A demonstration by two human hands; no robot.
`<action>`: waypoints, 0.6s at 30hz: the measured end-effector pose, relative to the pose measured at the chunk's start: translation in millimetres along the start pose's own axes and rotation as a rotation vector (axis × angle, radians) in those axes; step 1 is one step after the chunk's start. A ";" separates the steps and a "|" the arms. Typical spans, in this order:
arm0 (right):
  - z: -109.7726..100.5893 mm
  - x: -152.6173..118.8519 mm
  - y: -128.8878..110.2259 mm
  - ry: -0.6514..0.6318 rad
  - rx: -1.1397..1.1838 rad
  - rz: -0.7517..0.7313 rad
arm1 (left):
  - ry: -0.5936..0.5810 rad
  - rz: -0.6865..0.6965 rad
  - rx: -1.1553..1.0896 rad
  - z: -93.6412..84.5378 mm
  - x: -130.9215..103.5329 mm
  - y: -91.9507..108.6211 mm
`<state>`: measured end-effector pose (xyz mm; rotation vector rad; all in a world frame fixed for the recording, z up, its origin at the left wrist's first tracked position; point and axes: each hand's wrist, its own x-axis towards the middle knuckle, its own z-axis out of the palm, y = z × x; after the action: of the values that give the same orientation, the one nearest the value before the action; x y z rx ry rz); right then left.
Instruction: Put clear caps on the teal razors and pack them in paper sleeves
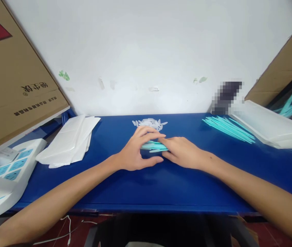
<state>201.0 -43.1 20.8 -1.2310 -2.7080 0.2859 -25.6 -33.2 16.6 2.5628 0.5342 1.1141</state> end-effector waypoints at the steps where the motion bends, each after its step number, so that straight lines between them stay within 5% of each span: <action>1: -0.7 2.8 0.4 0.044 0.151 -0.007 | 0.042 0.037 -0.013 -6.2 6.9 3.7; 6: 6.2 26.3 -3.4 0.304 0.826 -0.016 | 0.089 -0.064 -0.225 -28.4 59.3 21.7; 10: 16.9 43.0 -13.9 0.385 1.170 -0.038 | 0.081 -0.118 -0.321 -23.0 93.5 31.5; 18: 14.6 46.7 -24.6 0.482 1.215 -0.073 | 0.109 -0.207 -0.481 2.5 108.6 36.2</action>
<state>149.5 -25.1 15.2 -0.6608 -1.5964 1.1901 52.6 -17.3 98.7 1.9991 0.4749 1.1480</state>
